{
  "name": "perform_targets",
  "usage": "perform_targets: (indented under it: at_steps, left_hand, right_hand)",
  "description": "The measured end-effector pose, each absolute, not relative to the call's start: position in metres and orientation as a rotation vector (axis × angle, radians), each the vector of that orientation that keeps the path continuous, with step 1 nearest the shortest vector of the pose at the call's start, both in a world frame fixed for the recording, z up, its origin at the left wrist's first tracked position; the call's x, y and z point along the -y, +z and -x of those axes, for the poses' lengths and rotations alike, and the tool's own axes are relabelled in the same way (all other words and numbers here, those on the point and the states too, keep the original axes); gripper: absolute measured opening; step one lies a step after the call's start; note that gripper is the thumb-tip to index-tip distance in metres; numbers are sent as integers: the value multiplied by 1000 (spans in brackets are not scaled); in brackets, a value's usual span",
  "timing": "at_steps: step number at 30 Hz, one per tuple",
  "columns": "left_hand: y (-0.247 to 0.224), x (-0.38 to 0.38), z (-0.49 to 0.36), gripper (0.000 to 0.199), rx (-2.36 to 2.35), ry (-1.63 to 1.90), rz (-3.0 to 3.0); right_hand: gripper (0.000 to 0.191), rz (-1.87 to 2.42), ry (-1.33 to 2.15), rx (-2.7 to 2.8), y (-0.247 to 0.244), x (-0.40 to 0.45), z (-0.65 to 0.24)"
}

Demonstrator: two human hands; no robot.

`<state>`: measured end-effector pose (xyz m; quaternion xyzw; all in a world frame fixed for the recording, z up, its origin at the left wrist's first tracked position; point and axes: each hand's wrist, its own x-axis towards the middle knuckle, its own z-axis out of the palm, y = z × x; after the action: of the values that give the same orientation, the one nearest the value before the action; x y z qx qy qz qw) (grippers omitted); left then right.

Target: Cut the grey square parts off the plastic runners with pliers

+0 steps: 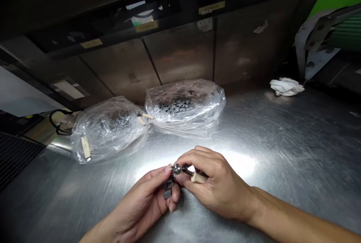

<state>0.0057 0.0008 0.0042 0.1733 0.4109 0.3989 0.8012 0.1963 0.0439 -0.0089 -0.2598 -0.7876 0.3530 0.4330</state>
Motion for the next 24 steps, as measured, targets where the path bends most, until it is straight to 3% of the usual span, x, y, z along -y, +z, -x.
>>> perform_targets:
  at_steps: [15,24]
  left_hand:
    - [-1,-1,-6,13,-800,920,-261]
    - [-3,1,-10,17,-841,906,-305]
  right_hand:
    - [27,636,888,1965,-3,-47,-197]
    - [27,642,818,1984,-8,-44,-197]
